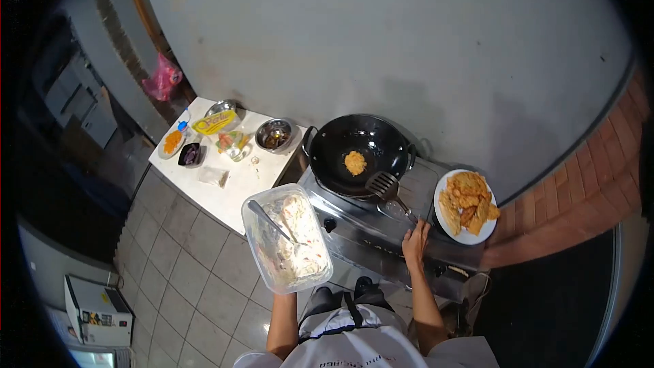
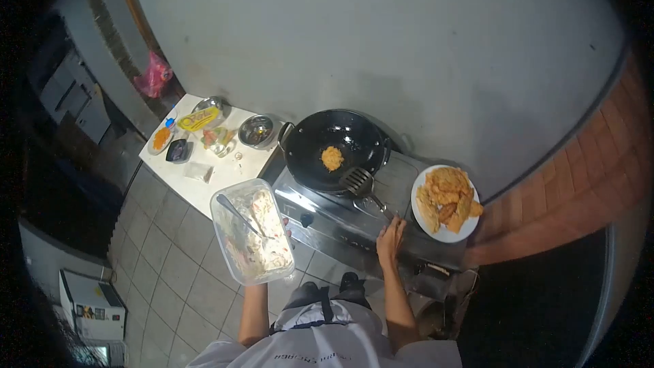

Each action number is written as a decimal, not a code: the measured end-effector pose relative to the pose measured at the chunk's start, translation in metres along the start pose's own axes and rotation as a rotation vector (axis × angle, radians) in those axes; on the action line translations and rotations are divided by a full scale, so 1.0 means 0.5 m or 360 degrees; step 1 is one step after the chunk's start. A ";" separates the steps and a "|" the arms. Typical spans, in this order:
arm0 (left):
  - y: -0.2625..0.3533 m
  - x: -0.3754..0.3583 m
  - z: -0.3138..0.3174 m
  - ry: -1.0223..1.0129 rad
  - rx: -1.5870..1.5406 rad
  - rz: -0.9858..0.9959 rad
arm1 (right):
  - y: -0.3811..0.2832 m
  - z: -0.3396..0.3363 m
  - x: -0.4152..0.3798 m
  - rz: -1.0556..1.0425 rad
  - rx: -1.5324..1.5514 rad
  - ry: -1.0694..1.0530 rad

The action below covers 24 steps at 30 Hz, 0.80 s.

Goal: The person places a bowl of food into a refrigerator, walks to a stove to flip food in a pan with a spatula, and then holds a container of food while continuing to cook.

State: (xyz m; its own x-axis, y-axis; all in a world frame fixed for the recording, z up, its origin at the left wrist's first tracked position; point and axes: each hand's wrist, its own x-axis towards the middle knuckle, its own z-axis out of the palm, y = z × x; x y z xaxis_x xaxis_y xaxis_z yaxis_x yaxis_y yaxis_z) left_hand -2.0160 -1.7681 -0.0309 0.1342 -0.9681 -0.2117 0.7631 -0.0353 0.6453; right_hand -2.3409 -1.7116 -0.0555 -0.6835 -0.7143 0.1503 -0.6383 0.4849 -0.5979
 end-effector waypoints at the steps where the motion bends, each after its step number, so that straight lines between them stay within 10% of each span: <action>1: 0.002 -0.004 -0.001 0.0038 0.0000 0.0049 | 0.008 0.008 0.001 0.0009 -0.0107 -0.0008; 24: 0.088 0.244 0.077 0.0021 -0.0006 0.0437 | -0.273 -0.121 0.055 -0.0276 -0.0490 -0.0059</action>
State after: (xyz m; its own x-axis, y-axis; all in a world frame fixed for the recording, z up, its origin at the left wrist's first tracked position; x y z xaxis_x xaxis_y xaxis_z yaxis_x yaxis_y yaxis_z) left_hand -1.9905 -1.8975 0.0000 0.3448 -0.9379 -0.0389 0.6994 0.2291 0.6770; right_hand -2.2939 -1.7669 0.0781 -0.5459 -0.8145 0.1965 -0.8244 0.4802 -0.2996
